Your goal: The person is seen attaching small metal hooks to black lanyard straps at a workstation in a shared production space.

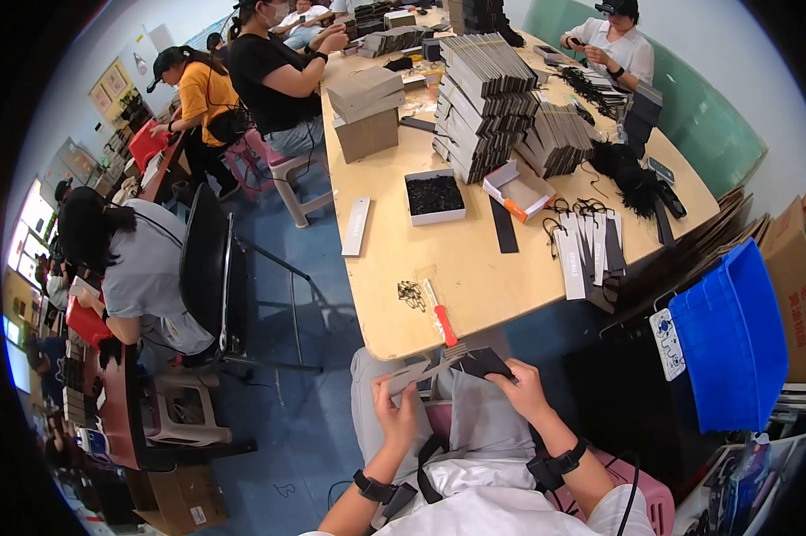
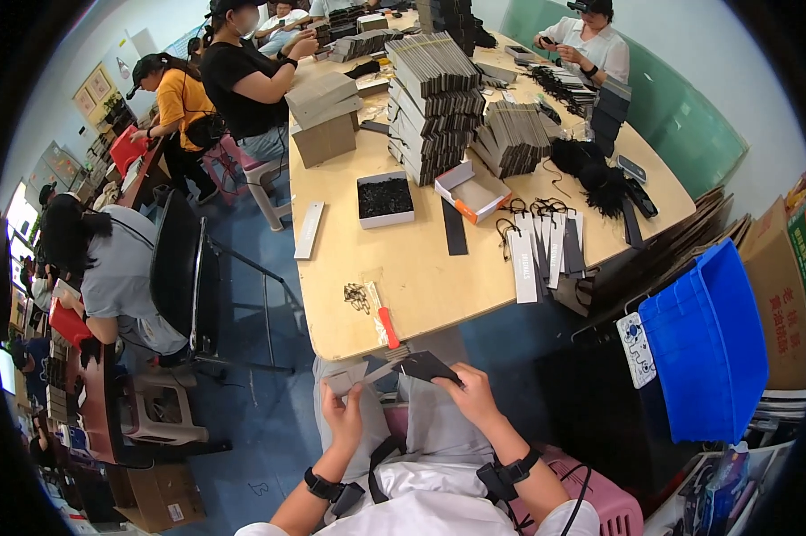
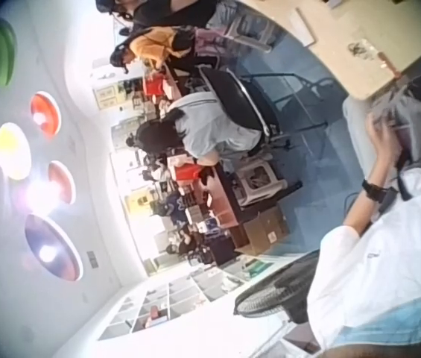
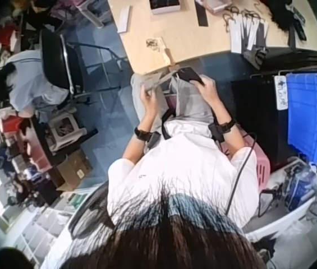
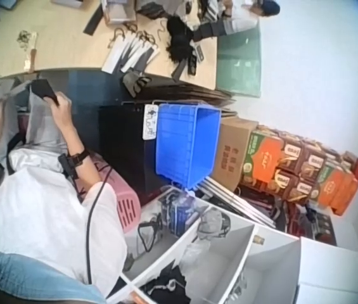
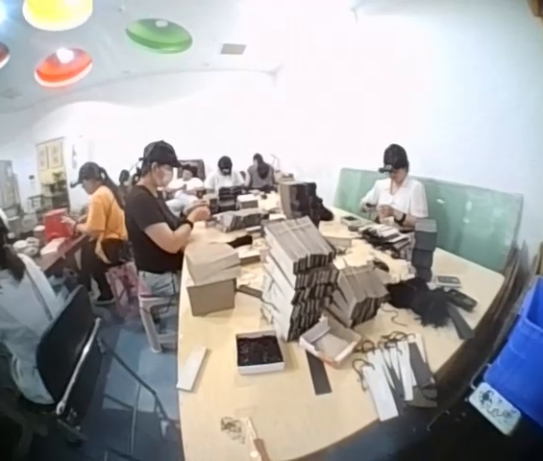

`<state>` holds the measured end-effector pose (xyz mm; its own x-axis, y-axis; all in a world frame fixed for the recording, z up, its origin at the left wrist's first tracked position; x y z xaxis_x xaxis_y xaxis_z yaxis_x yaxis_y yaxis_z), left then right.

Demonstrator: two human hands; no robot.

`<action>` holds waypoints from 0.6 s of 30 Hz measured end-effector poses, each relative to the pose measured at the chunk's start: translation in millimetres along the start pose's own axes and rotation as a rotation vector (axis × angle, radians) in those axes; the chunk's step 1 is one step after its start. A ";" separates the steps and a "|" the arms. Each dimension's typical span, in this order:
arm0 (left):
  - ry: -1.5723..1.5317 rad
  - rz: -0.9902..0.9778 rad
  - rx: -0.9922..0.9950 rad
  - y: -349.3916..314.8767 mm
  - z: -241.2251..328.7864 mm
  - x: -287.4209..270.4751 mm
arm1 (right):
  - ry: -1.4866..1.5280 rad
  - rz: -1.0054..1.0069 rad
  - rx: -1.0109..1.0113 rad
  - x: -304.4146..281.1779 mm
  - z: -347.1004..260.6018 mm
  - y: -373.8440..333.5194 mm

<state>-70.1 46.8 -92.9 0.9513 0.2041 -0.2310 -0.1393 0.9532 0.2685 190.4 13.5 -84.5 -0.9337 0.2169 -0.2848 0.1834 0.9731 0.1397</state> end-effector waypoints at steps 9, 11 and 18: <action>0.071 -0.343 0.001 -18.3 20.8 26.1 | 0.060 0.010 0.020 6.6 6.5 3.4; 0.085 -0.366 0.011 -19.2 24.5 29.2 | 0.071 0.015 0.068 6.5 11.0 0.2; -0.062 -0.247 -0.152 -32.8 5.2 27.1 | 0.282 0.102 0.196 -1.4 22.9 -5.2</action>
<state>-38.3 19.9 -103.0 0.9758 -0.0476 -0.2134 0.0631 0.9958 0.0665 197.8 10.0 -106.5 -0.9508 0.3099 -0.0018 0.3097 0.9500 -0.0385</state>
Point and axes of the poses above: each hand's wrist, its own y-axis towards the middle knuckle, its own x-axis out of the palm, z = x × y, the point moved 9 cm from there along y, towards the middle knuckle, and after that the axes turned 6 degrees about y, right-handed, at the moved point
